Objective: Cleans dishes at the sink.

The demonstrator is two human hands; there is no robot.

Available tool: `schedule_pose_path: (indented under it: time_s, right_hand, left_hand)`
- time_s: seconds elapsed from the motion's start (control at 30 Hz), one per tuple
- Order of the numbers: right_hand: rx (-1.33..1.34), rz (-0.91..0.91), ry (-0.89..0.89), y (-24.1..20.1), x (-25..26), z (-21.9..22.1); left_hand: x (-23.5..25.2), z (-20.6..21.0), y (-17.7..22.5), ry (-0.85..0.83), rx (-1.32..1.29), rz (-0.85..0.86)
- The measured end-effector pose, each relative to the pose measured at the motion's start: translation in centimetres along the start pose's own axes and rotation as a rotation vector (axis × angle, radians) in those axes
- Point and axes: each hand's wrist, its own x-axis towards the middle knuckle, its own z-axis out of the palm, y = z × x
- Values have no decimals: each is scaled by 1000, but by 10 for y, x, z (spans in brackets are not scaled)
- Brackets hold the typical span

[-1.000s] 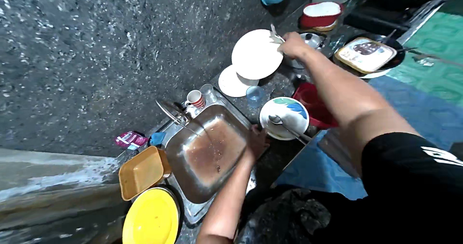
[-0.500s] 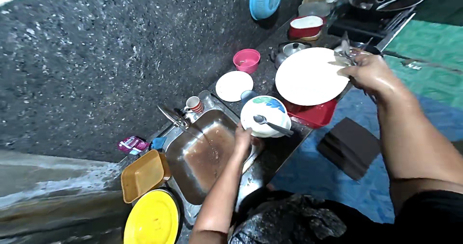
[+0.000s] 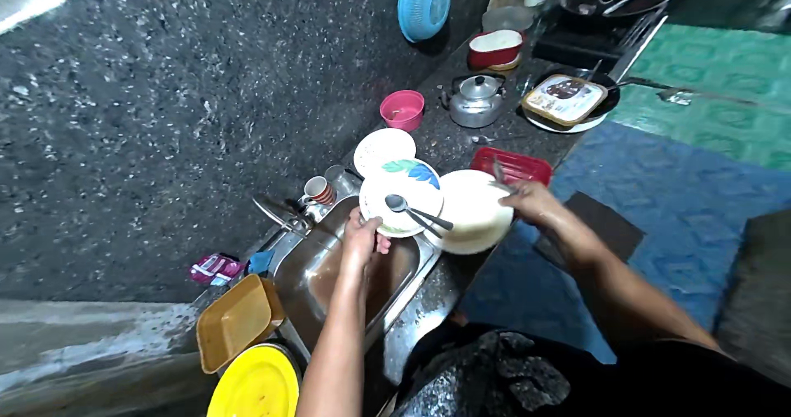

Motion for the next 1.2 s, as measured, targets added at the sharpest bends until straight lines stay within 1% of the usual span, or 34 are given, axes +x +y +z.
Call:
schedule_pose_path:
  time_s: [0.1, 0.2, 0.27, 0.33, 0.4, 0.47, 0.53, 0.63, 0.73, 0.87, 0.93, 1.0, 1.07, 1.13, 1.2]
  right_hand:
    - [53, 86, -43, 12, 13, 31]
    - [95, 69, -37, 27, 26, 41]
    - [14, 36, -61, 31, 32, 37]
    - [-156, -14, -112, 28, 33, 27]
    - [-335, -53, -97, 16, 27, 18]
    - [-502, -44, -52, -6, 15, 10]
    - [-581, -96, -73, -23, 7, 8]
    - [-648, -225, -181, -23, 16, 19]
    - [-763, -295, -174, -27, 16, 40]
    - [-805, -426, -190, -32, 9, 56]
    - [-789, -473, -231, -35, 9, 53]
    - [-727, -454, -255, -42, 14, 39]
    - [-618, -363, -191, -47, 29, 14]
    - [-546, -300, 9, -52, 50, -16]
    - [-521, -219, 201, -49, 88, -43]
  left_hand:
    - [3, 22, -13, -90, 27, -65]
    - [10, 43, -32, -149, 51, -113]
    - [14, 56, -42, -173, 59, -141]
    - [17, 66, -49, -188, 75, -148]
    - [21, 74, -55, -185, 87, -139]
    - [25, 79, -60, -168, 117, -126]
    - [28, 83, -65, -141, 165, -112]
    - [29, 89, -72, -149, 199, -107]
    - [27, 91, -72, -187, 205, -123]
    - [24, 90, -71, -190, 178, -111]
    - [21, 88, -71, -201, 154, -94]
    - [18, 83, -73, -207, 132, -62]
    - [13, 75, -76, -184, 99, -35]
    - [8, 61, -80, -139, 86, -44]
    - [4, 42, -90, -84, 115, -72]
